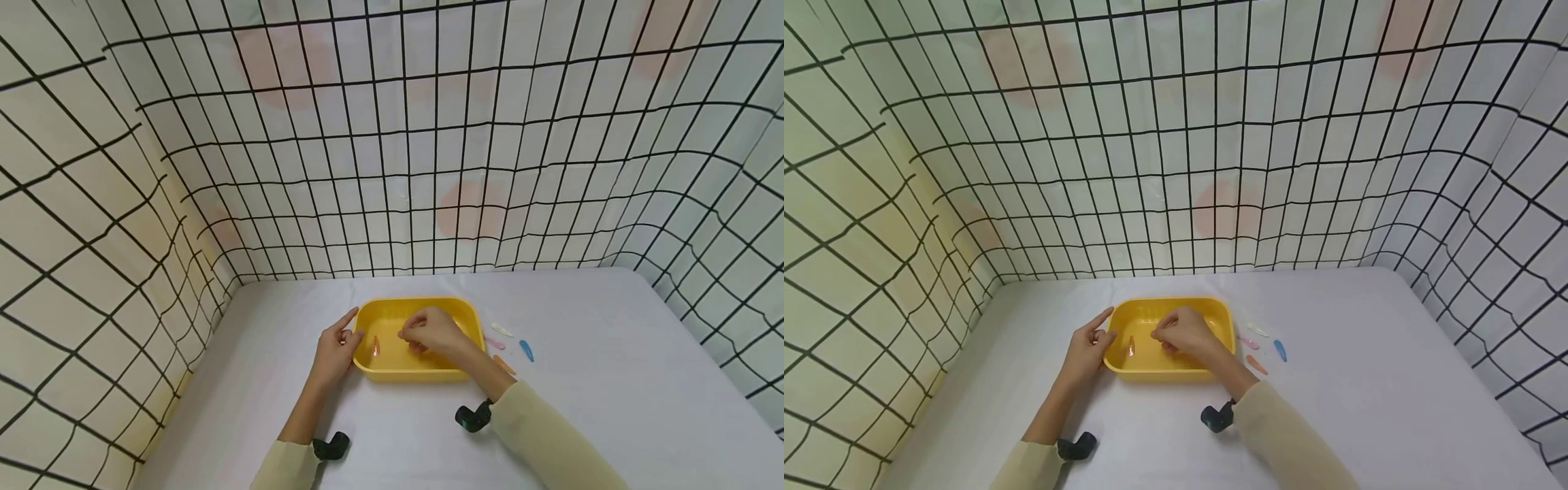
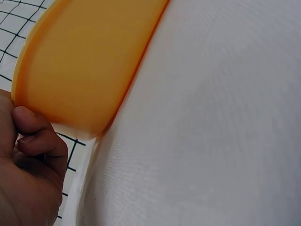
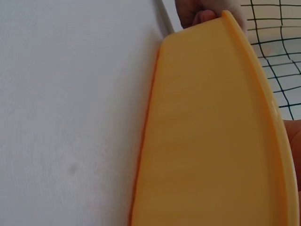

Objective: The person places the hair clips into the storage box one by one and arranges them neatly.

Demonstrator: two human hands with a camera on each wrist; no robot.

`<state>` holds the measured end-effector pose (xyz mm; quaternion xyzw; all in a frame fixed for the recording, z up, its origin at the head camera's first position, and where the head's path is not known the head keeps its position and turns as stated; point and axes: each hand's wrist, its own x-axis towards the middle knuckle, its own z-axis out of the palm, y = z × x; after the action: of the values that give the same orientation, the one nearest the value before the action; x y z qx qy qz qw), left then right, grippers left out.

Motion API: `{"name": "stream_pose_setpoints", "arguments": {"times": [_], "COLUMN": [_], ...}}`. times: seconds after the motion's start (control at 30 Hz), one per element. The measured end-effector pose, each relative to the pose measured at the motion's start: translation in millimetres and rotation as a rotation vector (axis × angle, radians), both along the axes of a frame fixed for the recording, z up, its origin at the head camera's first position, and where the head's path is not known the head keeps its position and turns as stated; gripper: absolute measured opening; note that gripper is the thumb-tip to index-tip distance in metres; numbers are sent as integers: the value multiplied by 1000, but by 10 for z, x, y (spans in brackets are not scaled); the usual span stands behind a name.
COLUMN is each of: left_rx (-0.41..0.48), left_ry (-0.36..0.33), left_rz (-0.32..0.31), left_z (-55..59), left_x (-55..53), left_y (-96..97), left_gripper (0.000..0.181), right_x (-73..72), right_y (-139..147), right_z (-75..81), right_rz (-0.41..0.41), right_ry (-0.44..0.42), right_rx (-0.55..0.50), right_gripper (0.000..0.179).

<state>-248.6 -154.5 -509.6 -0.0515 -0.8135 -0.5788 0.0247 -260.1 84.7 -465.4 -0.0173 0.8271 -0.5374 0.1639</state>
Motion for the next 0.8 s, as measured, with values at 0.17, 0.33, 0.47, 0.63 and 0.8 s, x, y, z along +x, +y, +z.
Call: {"name": "stream_pose_setpoints", "arguments": {"times": [0.17, 0.33, 0.47, 0.63, 0.8], "left_rx": [9, 10, 13, 14, 7], "left_ry": [-12, -15, -15, -24, -30], "left_rz": [-12, 1, 2, 5, 13], "left_z": [-8, -2, -6, -16, -10], "left_x": [9, 8, 6, 6, 4], "left_y": [-1, -10, -17, -8, 1], "left_gripper": [55, 54, 54, 55, 55], "right_x": [25, 15, 23, 57, 82], "right_y": [148, 295, 423, 621, 798], "right_z": [57, 101, 113, 145, 192], "right_rz": [14, 40, 40, 43, 56], "right_ry": [16, 54, 87, 80, 124], "right_rx": [-25, -48, -45, -69, -67], "right_gripper": [23, 21, 21, 26, 28]}}
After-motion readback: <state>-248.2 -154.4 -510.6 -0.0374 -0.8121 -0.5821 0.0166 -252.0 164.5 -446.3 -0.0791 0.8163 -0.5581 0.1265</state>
